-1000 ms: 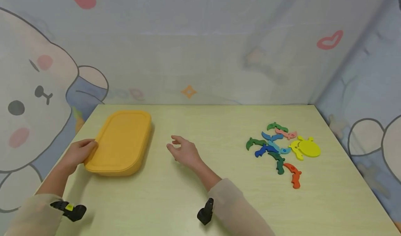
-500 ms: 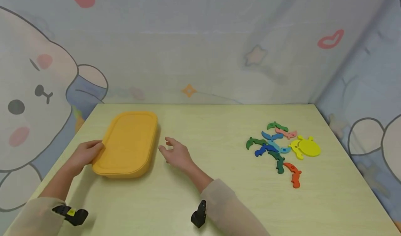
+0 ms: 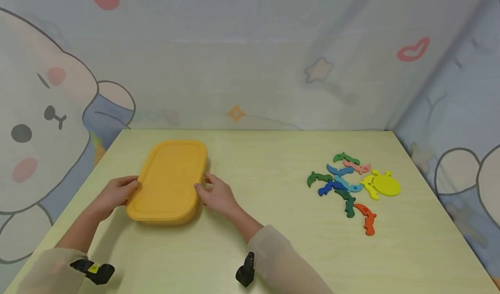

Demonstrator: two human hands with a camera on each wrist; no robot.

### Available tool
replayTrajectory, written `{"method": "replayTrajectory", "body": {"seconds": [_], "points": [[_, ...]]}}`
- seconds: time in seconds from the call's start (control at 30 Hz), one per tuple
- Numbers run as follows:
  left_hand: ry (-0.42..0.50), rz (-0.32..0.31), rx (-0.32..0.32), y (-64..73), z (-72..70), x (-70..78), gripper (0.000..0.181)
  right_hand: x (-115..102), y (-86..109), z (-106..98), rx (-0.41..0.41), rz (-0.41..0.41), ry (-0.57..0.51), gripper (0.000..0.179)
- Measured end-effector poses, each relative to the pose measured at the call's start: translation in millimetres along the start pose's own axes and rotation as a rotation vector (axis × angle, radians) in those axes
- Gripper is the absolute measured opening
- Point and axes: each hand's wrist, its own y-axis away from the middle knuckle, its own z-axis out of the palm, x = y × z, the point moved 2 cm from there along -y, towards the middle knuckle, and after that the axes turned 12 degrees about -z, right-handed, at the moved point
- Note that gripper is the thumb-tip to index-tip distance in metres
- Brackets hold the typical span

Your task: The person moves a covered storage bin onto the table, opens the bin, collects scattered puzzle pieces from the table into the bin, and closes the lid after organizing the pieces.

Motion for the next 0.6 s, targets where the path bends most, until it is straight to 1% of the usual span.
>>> {"method": "replayTrajectory", "body": {"seconds": [0.17,0.27,0.5,0.6], "points": [[0.011,0.004,-0.045,-0.3,6.3,2.5,0.051,-1,1.6,-1,0.044,0.012,-0.055,0.060],[0.018,0.009,-0.062,1.4,10.1,4.5,0.049,0,2.3,-4,0.068,0.029,-0.066,0.059],[0.015,0.012,-0.061,3.7,19.9,11.7,0.048,4,3.1,-10,0.068,0.054,-0.042,0.050],[0.023,0.016,-0.062,3.3,23.3,13.5,0.047,6,3.0,-13,0.072,0.060,-0.040,0.049]]}}
